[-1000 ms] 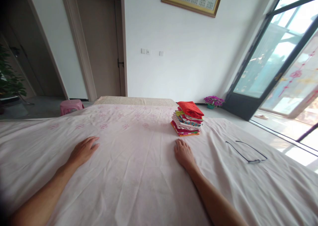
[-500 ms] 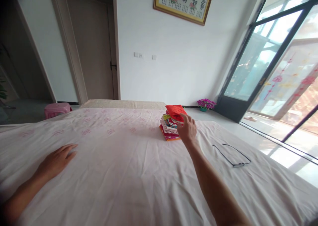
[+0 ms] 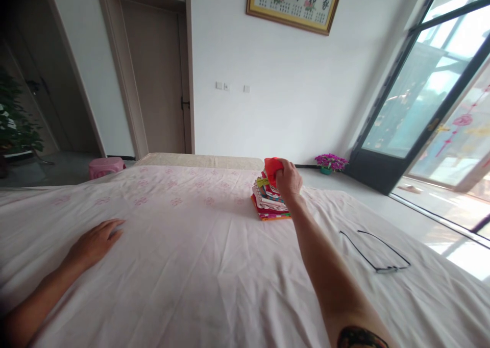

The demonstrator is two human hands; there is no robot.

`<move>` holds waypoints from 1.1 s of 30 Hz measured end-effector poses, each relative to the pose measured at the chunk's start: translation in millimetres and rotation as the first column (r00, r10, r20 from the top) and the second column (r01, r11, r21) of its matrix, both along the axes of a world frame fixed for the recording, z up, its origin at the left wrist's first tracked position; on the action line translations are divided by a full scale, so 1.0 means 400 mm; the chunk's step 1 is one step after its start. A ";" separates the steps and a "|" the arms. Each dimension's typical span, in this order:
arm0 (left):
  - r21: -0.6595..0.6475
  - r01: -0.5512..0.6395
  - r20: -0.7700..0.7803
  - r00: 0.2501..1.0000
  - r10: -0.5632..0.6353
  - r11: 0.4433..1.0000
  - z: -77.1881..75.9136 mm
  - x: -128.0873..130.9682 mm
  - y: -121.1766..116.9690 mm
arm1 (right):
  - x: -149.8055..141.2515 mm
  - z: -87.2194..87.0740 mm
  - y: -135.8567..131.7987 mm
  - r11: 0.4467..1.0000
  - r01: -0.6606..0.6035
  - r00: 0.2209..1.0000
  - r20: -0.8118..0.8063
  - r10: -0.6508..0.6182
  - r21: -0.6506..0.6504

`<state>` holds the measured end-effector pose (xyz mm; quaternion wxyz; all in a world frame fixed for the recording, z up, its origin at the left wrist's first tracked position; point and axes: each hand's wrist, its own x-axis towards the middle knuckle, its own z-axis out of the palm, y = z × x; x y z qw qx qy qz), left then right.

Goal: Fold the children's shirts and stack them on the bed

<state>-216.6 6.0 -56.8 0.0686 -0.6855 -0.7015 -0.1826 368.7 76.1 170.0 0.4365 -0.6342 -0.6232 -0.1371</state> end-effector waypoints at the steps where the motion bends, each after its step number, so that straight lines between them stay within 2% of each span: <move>1: 0.001 -0.003 0.002 1.000 0.003 1.000 0.001 0.000 -0.001 | -0.044 -0.002 -0.019 0.988 -0.134 0.991 0.012 0.134 0.073; 2: 0.000 -0.008 0.004 1.000 0.008 1.000 0.002 0.000 -0.001 | -0.090 -0.008 -0.039 0.958 -0.266 0.964 0.023 0.266 0.107; 3: -0.002 -0.013 0.006 1.000 0.013 1.000 0.003 -0.001 -0.002 | -0.135 -0.019 -0.060 0.905 -0.418 0.908 0.038 0.416 0.083; 4: -0.005 -0.017 0.006 1.000 0.017 1.000 0.004 -0.002 -0.003 | -0.179 -0.036 -0.080 0.821 -0.571 0.821 0.043 0.570 0.015; 6: -0.007 -0.022 0.008 1.000 0.022 1.000 0.006 -0.003 -0.006 | -0.251 -0.083 -0.112 0.582 -0.789 0.595 -0.008 0.804 -0.196; 7: -0.006 -0.026 0.008 1.000 0.026 1.000 0.008 -0.002 -0.008 | -0.277 -0.112 -0.122 0.493 -0.834 0.522 -0.066 0.850 -0.247; 8: -0.005 -0.031 0.009 0.999 0.031 0.999 0.010 -0.001 -0.010 | -0.297 -0.142 -0.128 0.441 -0.855 0.486 -0.124 0.865 -0.272; 9: -0.004 -0.038 0.010 0.999 0.038 0.999 0.013 0.001 -0.012 | -0.309 -0.172 -0.130 0.440 -0.856 0.494 -0.176 0.852 -0.272; 10: -0.005 -0.042 0.011 0.999 0.042 0.999 0.015 0.003 -0.013 | -0.316 -0.201 -0.130 0.471 -0.839 0.530 -0.213 0.821 -0.271; 13: -0.010 -0.041 0.023 0.999 0.041 0.999 0.020 0.006 -0.017 | -0.311 -0.268 -0.121 0.607 -0.720 0.687 -0.218 0.694 -0.337; 14: -0.010 -0.039 0.029 0.999 0.040 0.999 0.020 0.006 -0.018 | -0.304 -0.282 -0.119 0.634 -0.674 0.727 -0.192 0.659 -0.378; 17: -0.001 -0.038 0.056 0.998 0.038 0.999 0.026 0.006 -0.019 | -0.285 -0.311 -0.121 0.672 -0.543 0.802 -0.076 0.592 -0.504; 19: -0.012 -0.054 0.104 0.993 0.055 0.998 0.038 0.022 -0.021 | -0.281 -0.326 -0.123 0.702 -0.451 0.831 0.028 0.556 -0.550; 21: -0.053 -0.111 0.211 0.970 0.120 0.992 0.061 0.066 -0.024 | -0.283 -0.341 -0.121 0.729 -0.382 0.839 0.119 0.531 -0.568; 23: -0.104 -0.151 0.373 0.910 0.180 0.983 0.089 0.143 -0.026 | -0.289 -0.354 -0.115 0.727 -0.361 0.820 0.172 0.546 -0.584; 24: -0.111 -0.114 0.466 0.871 0.153 0.987 0.104 0.193 -0.026 | -0.292 -0.359 -0.112 0.723 -0.368 0.807 0.187 0.561 -0.585; 27: -0.074 0.083 0.656 0.754 -0.015 0.994 0.146 0.363 -0.027 | -0.297 -0.363 -0.105 0.744 -0.423 0.793 0.187 0.580 -0.518; 29: -0.030 0.161 0.667 0.738 -0.100 0.986 0.167 0.466 -0.026 | -0.299 -0.359 -0.105 0.744 -0.503 0.786 0.125 0.605 -0.440; 31: -0.046 0.183 0.580 0.805 -0.122 0.982 0.177 0.539 -0.022 | -0.300 -0.353 -0.106 0.678 -0.640 0.733 -0.023 0.680 -0.362; 33: -0.070 0.160 0.484 0.869 -0.107 0.985 0.175 0.571 -0.015 | -0.299 -0.342 -0.109 0.547 -0.783 0.619 -0.289 0.731 -0.296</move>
